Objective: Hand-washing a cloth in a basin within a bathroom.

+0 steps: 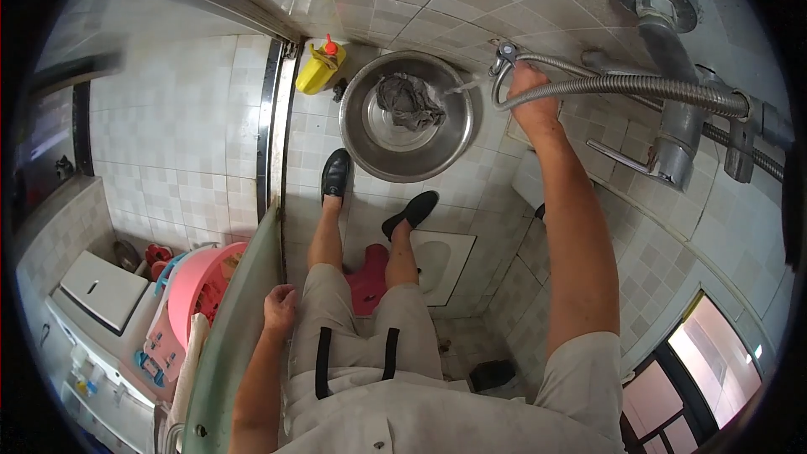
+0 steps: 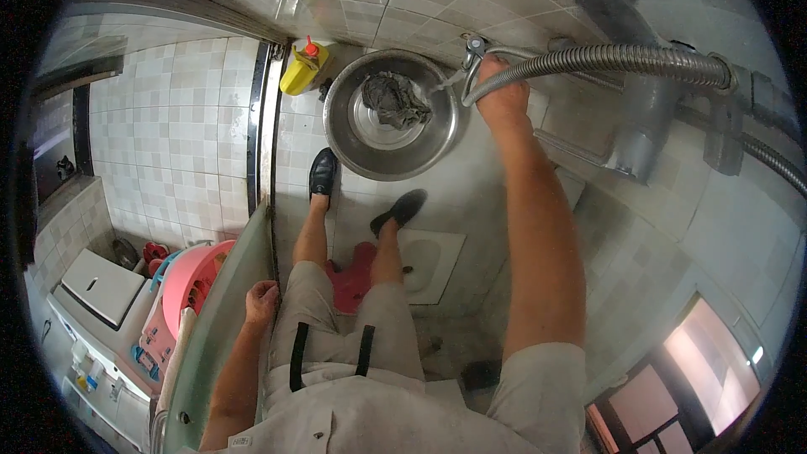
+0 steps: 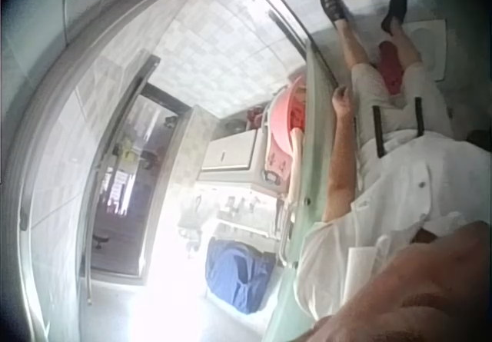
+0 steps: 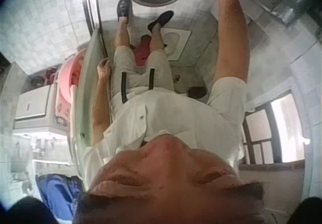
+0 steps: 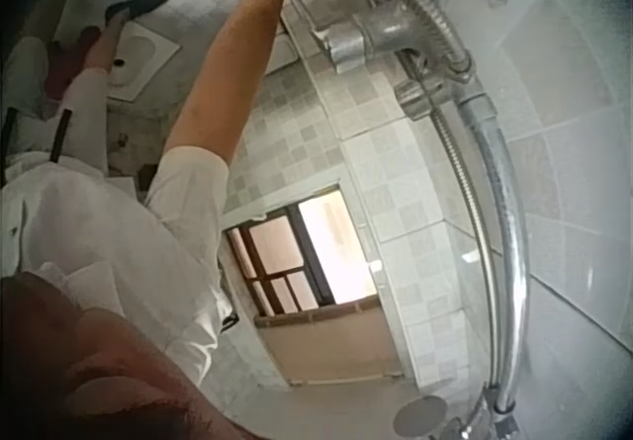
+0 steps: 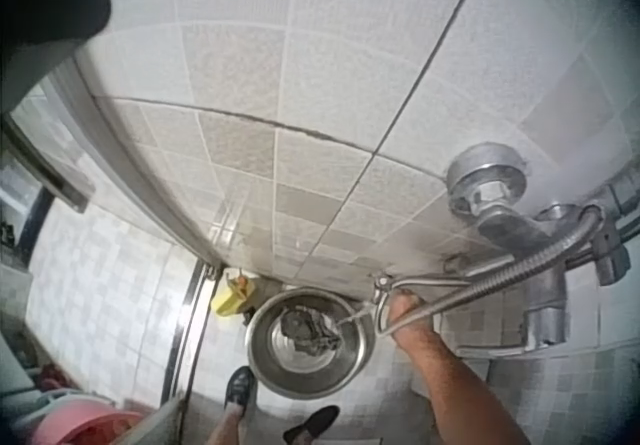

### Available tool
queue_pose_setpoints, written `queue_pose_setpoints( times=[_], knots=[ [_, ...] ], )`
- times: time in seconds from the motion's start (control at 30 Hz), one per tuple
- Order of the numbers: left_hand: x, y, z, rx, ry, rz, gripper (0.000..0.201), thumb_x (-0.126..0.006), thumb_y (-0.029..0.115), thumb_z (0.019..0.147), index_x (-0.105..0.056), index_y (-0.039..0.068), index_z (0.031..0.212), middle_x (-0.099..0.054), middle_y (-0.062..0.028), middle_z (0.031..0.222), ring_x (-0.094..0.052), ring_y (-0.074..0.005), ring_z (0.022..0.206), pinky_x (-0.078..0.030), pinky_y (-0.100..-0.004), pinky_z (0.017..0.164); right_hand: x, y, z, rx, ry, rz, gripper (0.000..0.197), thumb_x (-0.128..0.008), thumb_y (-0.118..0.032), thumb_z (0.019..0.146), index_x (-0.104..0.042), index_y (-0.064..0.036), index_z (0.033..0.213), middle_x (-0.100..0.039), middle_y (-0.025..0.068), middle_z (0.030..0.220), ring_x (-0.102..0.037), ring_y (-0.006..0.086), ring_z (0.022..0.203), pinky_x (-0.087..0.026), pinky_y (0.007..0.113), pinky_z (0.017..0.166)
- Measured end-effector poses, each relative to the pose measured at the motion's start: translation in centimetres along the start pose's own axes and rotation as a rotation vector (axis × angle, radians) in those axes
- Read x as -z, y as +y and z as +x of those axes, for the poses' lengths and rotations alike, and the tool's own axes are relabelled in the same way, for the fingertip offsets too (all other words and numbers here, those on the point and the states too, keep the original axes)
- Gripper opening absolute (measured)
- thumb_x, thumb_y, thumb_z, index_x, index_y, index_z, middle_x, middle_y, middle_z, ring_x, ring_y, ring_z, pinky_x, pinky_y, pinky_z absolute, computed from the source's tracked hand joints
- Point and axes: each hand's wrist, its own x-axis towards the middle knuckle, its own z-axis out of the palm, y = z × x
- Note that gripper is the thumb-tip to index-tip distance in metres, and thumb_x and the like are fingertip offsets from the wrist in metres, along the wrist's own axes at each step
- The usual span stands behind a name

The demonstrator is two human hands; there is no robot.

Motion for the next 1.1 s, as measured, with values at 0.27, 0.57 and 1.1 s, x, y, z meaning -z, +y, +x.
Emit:
queue_pose_setpoints(
  times=[0.27,0.57,1.1],
  knots=[
    [-0.5,-1.0,0.5,-0.038,-0.009,-0.005,0.028,-0.059,0.016,0.083,-0.061,-0.005,0.102,-0.065,-0.008,0.087,-0.058,-0.0136,0.077,-0.047,-0.0268,0.07,0.3,0.2,0.0,0.005,0.001,-0.015,0.012,-0.053,-0.006,0.082,-0.06,-0.0001,0.089,-0.064,0.0207,0.093,-0.063,0.0382,0.091,-0.051,0.046,0.08],
    [-0.4,-0.3,0.6,-0.025,-0.006,0.041,0.028,-0.06,0.016,0.082,-0.062,-0.004,0.101,-0.065,-0.0081,0.087,-0.059,-0.014,0.078,-0.047,-0.0272,0.07,0.5,0.1,0.1,0.003,-0.009,-0.024,0.014,-0.053,-0.009,0.083,-0.06,-0.0006,0.092,-0.064,0.0204,0.094,-0.063,0.0379,0.092,-0.051,0.046,0.08],
    [-0.7,0.4,1.3,-0.04,0.035,0.046,0.029,-0.059,0.014,0.082,-0.061,-0.006,0.102,-0.065,-0.0108,0.088,-0.061,-0.0165,0.081,-0.048,-0.0291,0.076,-1.3,-2.2,-1.3,-0.142,0.037,0.27,0.017,-0.064,-0.015,0.076,-0.06,-0.0009,0.085,-0.065,0.0214,0.087,-0.064,0.0386,0.083,-0.051,0.046,0.076]
  ],
)
